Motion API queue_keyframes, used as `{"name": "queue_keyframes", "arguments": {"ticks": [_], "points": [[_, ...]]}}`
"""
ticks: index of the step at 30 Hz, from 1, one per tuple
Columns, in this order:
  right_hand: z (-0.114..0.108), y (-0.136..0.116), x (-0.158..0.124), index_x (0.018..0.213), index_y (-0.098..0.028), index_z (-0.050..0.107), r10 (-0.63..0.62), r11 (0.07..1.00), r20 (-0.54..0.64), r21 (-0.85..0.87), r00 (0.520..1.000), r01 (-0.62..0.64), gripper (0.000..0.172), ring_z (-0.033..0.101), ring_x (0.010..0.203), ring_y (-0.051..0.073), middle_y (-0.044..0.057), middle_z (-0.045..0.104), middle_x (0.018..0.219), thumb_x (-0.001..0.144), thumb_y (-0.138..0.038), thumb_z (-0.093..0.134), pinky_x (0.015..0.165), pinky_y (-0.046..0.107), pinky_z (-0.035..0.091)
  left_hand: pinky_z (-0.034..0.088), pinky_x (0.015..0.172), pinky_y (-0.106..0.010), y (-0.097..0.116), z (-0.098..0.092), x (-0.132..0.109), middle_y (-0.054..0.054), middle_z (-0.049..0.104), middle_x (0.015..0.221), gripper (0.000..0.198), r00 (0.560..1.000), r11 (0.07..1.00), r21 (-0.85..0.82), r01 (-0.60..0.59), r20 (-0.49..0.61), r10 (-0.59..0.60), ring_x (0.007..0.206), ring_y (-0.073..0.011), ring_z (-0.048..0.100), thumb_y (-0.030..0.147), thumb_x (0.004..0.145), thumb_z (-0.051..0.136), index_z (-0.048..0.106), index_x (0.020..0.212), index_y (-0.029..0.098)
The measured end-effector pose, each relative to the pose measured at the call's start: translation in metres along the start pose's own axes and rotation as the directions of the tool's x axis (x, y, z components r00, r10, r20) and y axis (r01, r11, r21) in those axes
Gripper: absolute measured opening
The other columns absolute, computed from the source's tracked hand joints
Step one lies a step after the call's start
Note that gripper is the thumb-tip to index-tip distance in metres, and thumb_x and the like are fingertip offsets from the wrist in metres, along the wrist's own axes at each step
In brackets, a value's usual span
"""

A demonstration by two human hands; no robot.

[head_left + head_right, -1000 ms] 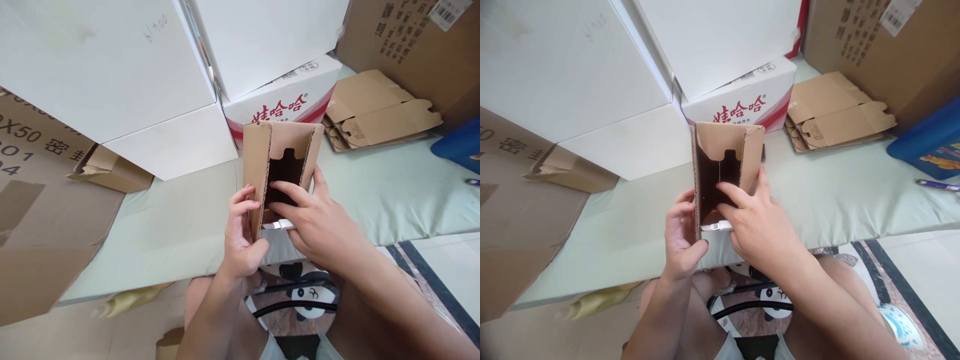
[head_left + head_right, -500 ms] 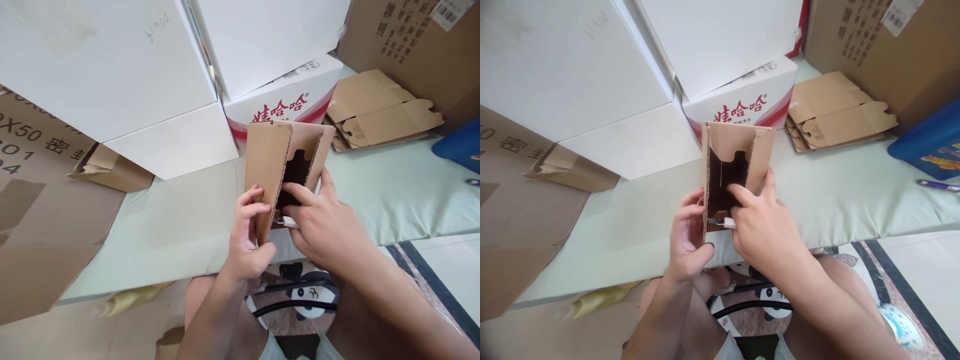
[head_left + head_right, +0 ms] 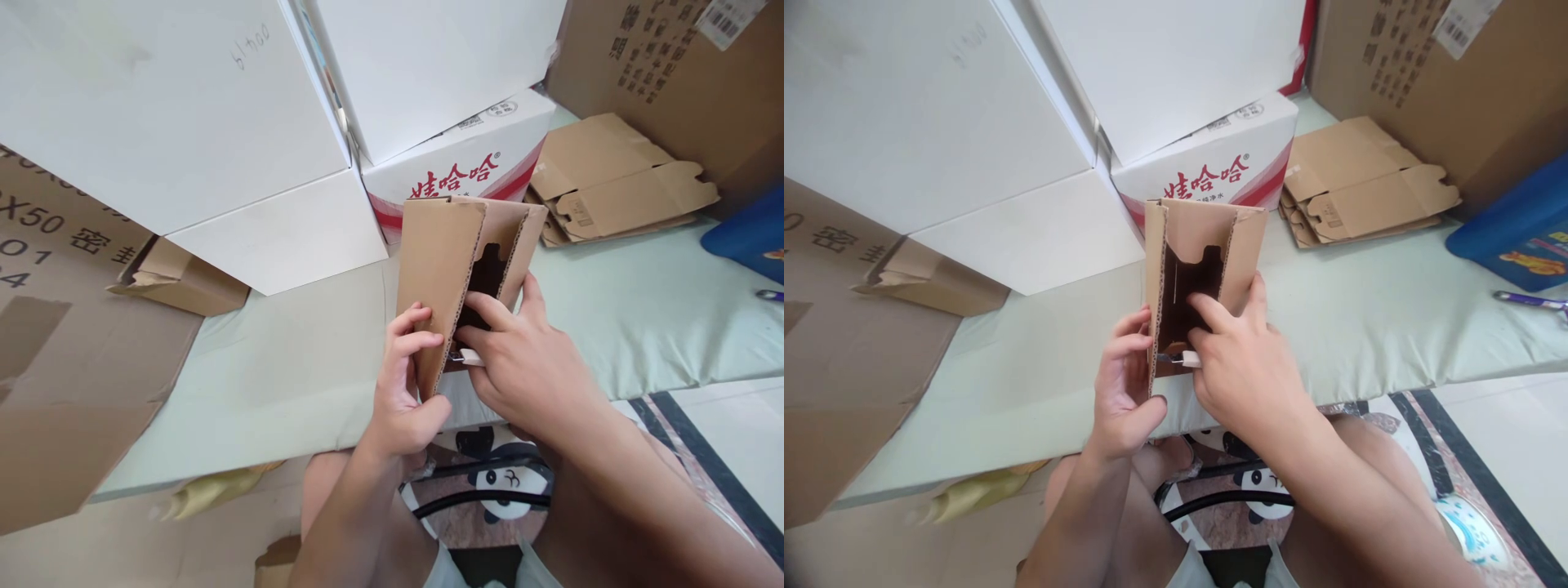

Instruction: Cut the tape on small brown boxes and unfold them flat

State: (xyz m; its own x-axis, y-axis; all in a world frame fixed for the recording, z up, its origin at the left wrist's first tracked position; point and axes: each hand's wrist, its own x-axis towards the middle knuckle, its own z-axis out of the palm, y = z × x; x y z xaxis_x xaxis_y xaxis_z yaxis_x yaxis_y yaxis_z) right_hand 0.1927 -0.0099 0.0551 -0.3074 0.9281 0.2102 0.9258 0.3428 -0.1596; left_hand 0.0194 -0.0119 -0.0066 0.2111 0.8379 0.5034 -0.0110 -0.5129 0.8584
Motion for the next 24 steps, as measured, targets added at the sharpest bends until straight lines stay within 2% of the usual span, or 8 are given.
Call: {"name": "queue_keyframes", "arguments": {"ticks": [9,12,14,15,17,19,22,24], "points": [[0.0,0.002,-0.002,0.108,-0.02,0.077,-0.035,0.997,-0.022,0.073,0.999,0.036,0.036,0.037,0.138,0.059,0.011,0.063,0.139,0.083,-0.013,0.052,0.066,0.053,0.064,0.047,0.115,-0.052,-0.004,-0.007,0.001,-0.006,0.044,0.151,0.078,1.0,1.0,-0.005,0.021,-0.023,-0.021,0.149,-0.032,0.041,0.002,0.061,0.055,0.055,0.131,0.034],[-0.002,0.004,-0.001,0.108,-0.018,0.076,-0.095,0.988,-0.045,0.115,0.994,0.1,0.036,0.051,0.134,0.047,0.012,0.063,0.139,0.084,-0.011,0.049,0.096,0.07,0.056,0.051,0.111,-0.051,-0.004,-0.009,0.002,-0.006,0.044,0.152,0.073,0.999,0.999,-0.002,0.033,-0.036,-0.033,0.147,-0.032,0.044,0.003,0.065,0.056,0.055,0.131,0.034],[-0.004,0.005,0.0,0.112,-0.017,0.074,-0.141,0.976,-0.072,0.158,0.987,0.151,0.039,0.059,0.13,0.038,0.013,0.062,0.142,0.085,-0.009,0.048,0.114,0.068,0.045,0.051,0.11,-0.05,-0.004,-0.011,0.003,-0.005,0.045,0.151,0.07,0.997,0.999,-0.005,0.052,-0.055,-0.052,0.147,-0.0318,0.045,0.005,0.067,0.057,0.055,0.131,0.035],[-0.005,0.005,0.0,0.116,-0.017,0.073,-0.151,0.97,-0.083,0.181,0.985,0.164,0.041,0.06,0.13,0.035,0.013,0.061,0.144,0.085,-0.009,0.048,0.117,0.064,0.044,0.052,0.11,-0.049,-0.004,-0.013,0.003,-0.005,0.046,0.151,0.069,0.996,0.998,-0.009,0.063,-0.071,-0.063,0.146,-0.0315,0.045,0.005,0.068,0.057,0.055,0.13,0.035],[-0.007,0.005,0.0,0.123,-0.018,0.071,-0.135,0.963,-0.099,0.223,0.986,0.154,0.044,0.061,0.131,0.033,0.013,0.058,0.15,0.086,-0.01,0.048,0.11,0.054,0.053,0.054,0.107,-0.046,-0.005,-0.015,0.004,-0.004,0.047,0.15,0.067,0.99,0.996,-0.027,0.085,-0.109,-0.087,0.143,-0.0302,0.049,0.006,0.069,0.059,0.056,0.129,0.035],[-0.01,0.004,-0.002,0.127,-0.019,0.069,-0.096,0.964,-0.093,0.241,0.991,0.116,0.045,0.066,0.124,0.031,0.012,0.058,0.151,0.088,-0.013,0.048,0.097,0.046,0.061,0.055,0.104,-0.043,-0.007,-0.018,0.005,-0.004,0.048,0.149,0.065,0.984,0.995,-0.042,0.091,-0.149,-0.096,0.137,-0.0279,0.054,0.007,0.07,0.06,0.056,0.128,0.035],[-0.014,0.004,-0.007,0.127,-0.019,0.069,-0.037,0.967,-0.048,0.25,0.998,0.048,0.042,0.075,0.1,0.027,0.011,0.068,0.135,0.092,-0.017,0.045,0.073,0.04,0.062,0.055,0.1,-0.039,-0.01,-0.02,0.005,-0.004,0.051,0.146,0.062,0.982,0.996,-0.038,0.078,-0.172,-0.083,0.128,-0.0247,0.06,0.007,0.07,0.06,0.057,0.127,0.034],[-0.018,0.003,-0.009,0.125,-0.02,0.069,-0.02,0.955,-0.007,0.294,1.0,0.021,0.04,0.075,0.086,0.024,0.008,0.074,0.119,0.094,-0.019,0.044,0.064,0.036,0.059,0.055,0.101,-0.039,-0.011,-0.02,0.006,-0.005,0.053,0.143,0.062,0.985,0.998,-0.022,0.067,-0.157,-0.069,0.129,-0.0257,0.059,0.007,0.069,0.06,0.059,0.126,0.033]]}}
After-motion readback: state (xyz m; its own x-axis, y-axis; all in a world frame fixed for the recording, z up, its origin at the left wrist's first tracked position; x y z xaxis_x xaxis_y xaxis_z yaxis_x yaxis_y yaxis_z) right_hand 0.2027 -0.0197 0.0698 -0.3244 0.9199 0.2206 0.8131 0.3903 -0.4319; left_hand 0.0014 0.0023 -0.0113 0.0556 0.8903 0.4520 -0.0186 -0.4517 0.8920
